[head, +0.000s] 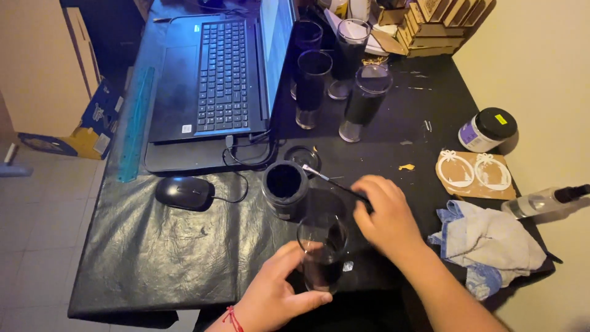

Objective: The person is painting a glass cup with black paint using a paintbrush at a workstation.

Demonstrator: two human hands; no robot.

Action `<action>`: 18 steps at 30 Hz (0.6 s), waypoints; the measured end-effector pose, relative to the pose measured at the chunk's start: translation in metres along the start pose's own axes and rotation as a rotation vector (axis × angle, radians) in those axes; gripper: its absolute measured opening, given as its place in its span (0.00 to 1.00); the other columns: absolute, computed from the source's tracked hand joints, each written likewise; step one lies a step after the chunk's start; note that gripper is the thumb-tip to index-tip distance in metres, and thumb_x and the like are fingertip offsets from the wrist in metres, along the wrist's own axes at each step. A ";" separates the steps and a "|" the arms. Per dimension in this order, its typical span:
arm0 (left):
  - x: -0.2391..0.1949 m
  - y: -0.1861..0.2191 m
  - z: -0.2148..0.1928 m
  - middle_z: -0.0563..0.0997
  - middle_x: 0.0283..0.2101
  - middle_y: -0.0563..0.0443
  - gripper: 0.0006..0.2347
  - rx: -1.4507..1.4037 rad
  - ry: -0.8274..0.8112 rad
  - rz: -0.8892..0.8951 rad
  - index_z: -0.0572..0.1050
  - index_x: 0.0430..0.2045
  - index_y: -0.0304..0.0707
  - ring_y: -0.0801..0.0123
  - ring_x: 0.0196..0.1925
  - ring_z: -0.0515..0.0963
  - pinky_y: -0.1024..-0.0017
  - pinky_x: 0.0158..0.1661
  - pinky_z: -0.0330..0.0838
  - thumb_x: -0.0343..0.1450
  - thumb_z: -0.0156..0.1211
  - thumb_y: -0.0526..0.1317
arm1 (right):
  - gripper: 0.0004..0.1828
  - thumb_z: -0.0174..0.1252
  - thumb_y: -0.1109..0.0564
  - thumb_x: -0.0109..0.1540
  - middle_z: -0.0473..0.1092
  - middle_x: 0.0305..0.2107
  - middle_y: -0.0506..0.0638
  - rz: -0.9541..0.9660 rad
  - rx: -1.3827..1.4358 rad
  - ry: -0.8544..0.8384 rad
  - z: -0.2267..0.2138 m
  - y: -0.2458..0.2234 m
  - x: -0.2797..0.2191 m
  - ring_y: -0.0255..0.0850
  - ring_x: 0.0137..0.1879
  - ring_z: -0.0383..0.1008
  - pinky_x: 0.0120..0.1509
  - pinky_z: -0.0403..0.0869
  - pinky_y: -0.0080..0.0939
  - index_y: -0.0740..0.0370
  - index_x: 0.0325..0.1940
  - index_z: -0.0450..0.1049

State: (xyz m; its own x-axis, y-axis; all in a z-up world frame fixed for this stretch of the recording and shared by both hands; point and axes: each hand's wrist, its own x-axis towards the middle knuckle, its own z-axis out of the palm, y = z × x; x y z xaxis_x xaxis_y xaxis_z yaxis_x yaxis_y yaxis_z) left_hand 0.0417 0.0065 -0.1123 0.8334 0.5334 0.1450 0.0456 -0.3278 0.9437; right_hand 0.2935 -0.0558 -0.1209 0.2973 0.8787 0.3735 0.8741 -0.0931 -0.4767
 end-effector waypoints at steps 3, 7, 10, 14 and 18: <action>0.013 0.014 -0.001 0.77 0.56 0.47 0.23 -0.084 -0.040 0.030 0.75 0.47 0.35 0.64 0.61 0.74 0.68 0.61 0.65 0.61 0.72 0.44 | 0.13 0.51 0.52 0.63 0.75 0.42 0.51 0.009 0.294 -0.063 -0.034 -0.020 -0.031 0.45 0.51 0.75 0.60 0.70 0.43 0.58 0.45 0.75; 0.037 0.025 0.012 0.75 0.59 0.46 0.39 -0.057 -0.064 0.036 0.59 0.65 0.35 0.64 0.64 0.72 0.67 0.63 0.60 0.61 0.72 0.48 | 0.26 0.52 0.65 0.48 0.79 0.38 0.45 0.363 0.668 -0.347 -0.053 -0.042 -0.068 0.34 0.39 0.77 0.48 0.76 0.34 0.55 0.49 0.76; 0.063 0.052 0.023 0.79 0.46 0.58 0.42 -0.224 -0.119 -0.042 0.58 0.66 0.40 0.74 0.45 0.78 0.74 0.50 0.71 0.57 0.73 0.49 | 0.37 0.59 0.50 0.60 0.69 0.61 0.55 0.320 1.063 -0.268 -0.062 -0.039 -0.087 0.42 0.64 0.73 0.67 0.69 0.41 0.66 0.69 0.57; 0.087 0.054 0.050 0.81 0.49 0.51 0.30 -0.253 -0.120 0.126 0.71 0.51 0.42 0.71 0.53 0.81 0.72 0.57 0.73 0.56 0.72 0.50 | 0.44 0.71 0.51 0.41 0.82 0.52 0.50 0.943 0.709 0.030 -0.072 -0.042 -0.085 0.35 0.59 0.80 0.63 0.74 0.37 0.57 0.63 0.74; 0.100 0.038 0.068 0.73 0.63 0.44 0.33 -0.149 -0.095 0.232 0.62 0.64 0.43 0.62 0.63 0.74 0.68 0.60 0.64 0.64 0.65 0.51 | 0.36 0.65 0.72 0.41 0.79 0.45 0.59 0.618 0.741 0.387 -0.048 0.016 -0.089 0.45 0.51 0.82 0.57 0.78 0.40 0.67 0.54 0.71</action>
State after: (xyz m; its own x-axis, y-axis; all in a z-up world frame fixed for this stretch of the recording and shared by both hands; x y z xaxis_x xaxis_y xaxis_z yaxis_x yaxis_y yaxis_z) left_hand 0.1644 -0.0050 -0.0824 0.8604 0.3795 0.3402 -0.2278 -0.3107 0.9228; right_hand 0.3001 -0.1579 -0.1233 0.8304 0.5533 0.0654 0.1114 -0.0500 -0.9925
